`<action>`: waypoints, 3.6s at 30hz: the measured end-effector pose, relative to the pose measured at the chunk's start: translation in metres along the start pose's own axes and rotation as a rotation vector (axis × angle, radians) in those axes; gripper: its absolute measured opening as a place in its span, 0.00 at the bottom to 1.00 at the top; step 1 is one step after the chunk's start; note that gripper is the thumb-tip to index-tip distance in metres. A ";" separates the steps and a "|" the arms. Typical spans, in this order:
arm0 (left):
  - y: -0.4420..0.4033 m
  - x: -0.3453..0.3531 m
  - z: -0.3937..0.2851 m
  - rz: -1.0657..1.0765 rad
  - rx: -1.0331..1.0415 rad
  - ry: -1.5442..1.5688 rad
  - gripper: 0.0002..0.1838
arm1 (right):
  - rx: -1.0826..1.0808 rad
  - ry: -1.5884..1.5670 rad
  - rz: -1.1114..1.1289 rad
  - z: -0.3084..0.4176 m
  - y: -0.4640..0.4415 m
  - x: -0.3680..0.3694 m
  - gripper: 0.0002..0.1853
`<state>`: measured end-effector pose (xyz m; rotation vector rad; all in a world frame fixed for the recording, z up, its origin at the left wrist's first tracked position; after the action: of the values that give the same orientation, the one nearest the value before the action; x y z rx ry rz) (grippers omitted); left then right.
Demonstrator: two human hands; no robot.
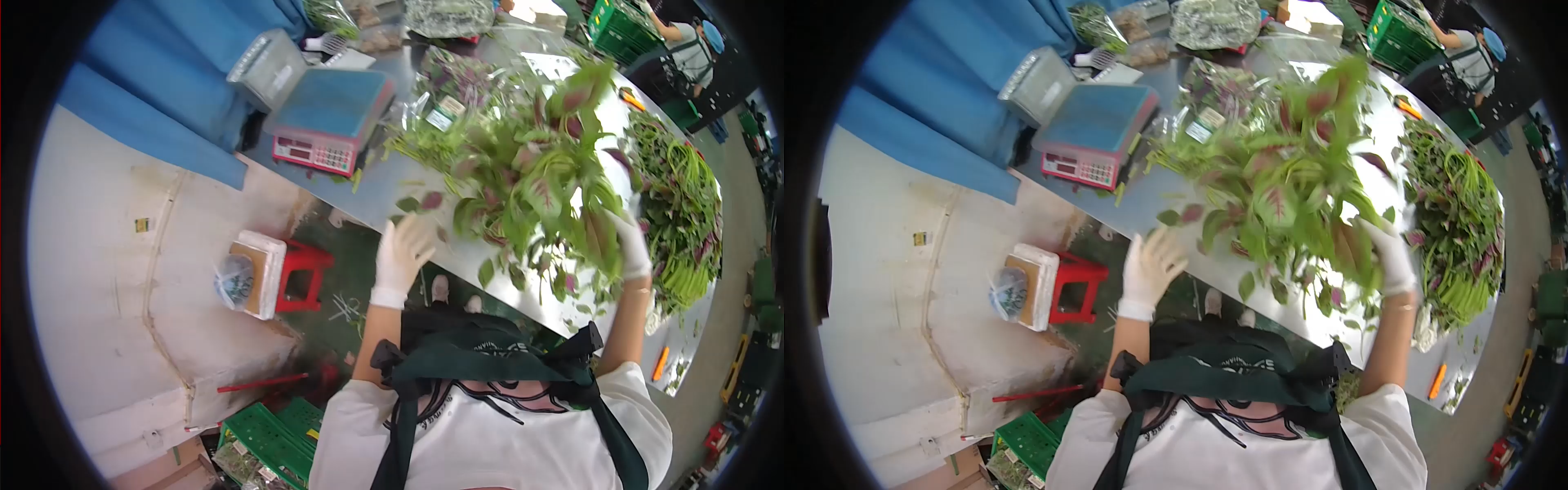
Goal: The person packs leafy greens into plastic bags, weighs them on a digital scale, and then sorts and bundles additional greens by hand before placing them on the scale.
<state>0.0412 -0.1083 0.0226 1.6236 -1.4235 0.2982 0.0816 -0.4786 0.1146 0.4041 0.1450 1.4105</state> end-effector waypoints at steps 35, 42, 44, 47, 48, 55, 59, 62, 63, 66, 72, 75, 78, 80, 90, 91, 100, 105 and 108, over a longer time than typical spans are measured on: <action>0.028 -0.224 -0.294 0.490 -0.100 -0.404 0.42 | -0.500 1.205 0.201 -0.090 -0.309 0.472 0.21; 0.051 -0.172 -0.270 0.452 0.027 0.031 0.30 | -0.496 0.839 1.152 -0.020 -0.079 0.586 0.17; 0.050 -0.170 -0.265 0.399 -0.006 0.005 0.28 | -0.278 0.701 1.378 -0.031 -0.036 0.595 0.26; 0.054 -0.168 -0.267 0.379 -0.072 0.001 0.27 | -0.141 0.797 1.552 -0.038 -0.010 0.596 0.26; 0.059 -0.163 -0.274 0.326 -0.035 -0.198 0.27 | -0.193 0.836 1.572 -0.034 -0.007 0.597 0.24; 0.049 -0.148 -0.290 0.530 -0.132 -0.252 0.29 | -0.010 0.853 1.428 -0.036 0.002 0.581 0.20; 0.056 -0.123 -0.307 0.516 -0.186 -0.603 0.27 | -0.250 0.736 1.374 -0.031 0.009 0.562 0.17; 0.055 -0.120 -0.304 0.580 -0.199 -0.683 0.29 | -0.173 0.779 1.326 -0.028 0.014 0.551 0.17; 0.056 -0.120 -0.303 0.586 -0.193 -0.689 0.29 | -0.207 0.766 1.310 -0.031 0.015 0.548 0.17; 0.056 -0.116 -0.306 0.608 -0.180 -0.768 0.29 | -0.222 0.817 1.284 -0.031 0.017 0.542 0.16; 0.067 -0.141 -0.295 0.485 -0.092 -0.471 0.30 | -0.489 0.887 0.946 0.034 0.000 0.527 0.13; 0.065 -0.141 -0.305 0.614 0.193 -0.597 0.29 | -0.351 0.706 1.106 0.011 0.008 0.524 0.10; 0.058 -0.141 -0.313 0.695 0.317 -0.696 0.31 | 0.118 0.406 0.993 -0.001 0.000 0.519 0.07; 0.061 -0.143 -0.309 0.706 0.278 -0.659 0.31 | 0.059 0.289 0.892 -0.003 0.002 0.514 0.05; 0.052 -0.145 -0.315 0.718 0.127 -0.561 0.37 | -0.053 0.969 1.564 0.051 0.015 0.428 0.34; 0.050 -0.140 -0.318 0.696 0.099 -0.480 0.40 | -0.032 0.974 1.490 0.051 0.016 0.425 0.34; -0.069 -0.048 -0.256 1.149 -0.327 -0.751 0.38 | -0.055 0.679 1.013 0.040 0.007 0.390 0.20; -0.019 0.002 -0.165 1.625 -0.833 -0.612 0.33 | 0.057 0.876 1.142 0.023 0.025 0.364 0.22; 0.011 0.017 -0.158 1.693 -0.908 -0.548 0.31 | 0.075 0.951 1.206 0.012 0.050 0.364 0.27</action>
<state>0.0964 0.0005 0.1252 -0.5465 -2.5093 0.0581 0.0991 -0.1199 0.1938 -0.2385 0.8264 2.7140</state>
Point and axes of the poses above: each hand's wrist, its own y-axis away from the middle knuckle, its own x-axis out of the palm, z = x × y, the point moved 3 cm from there along -y, towards the middle knuckle
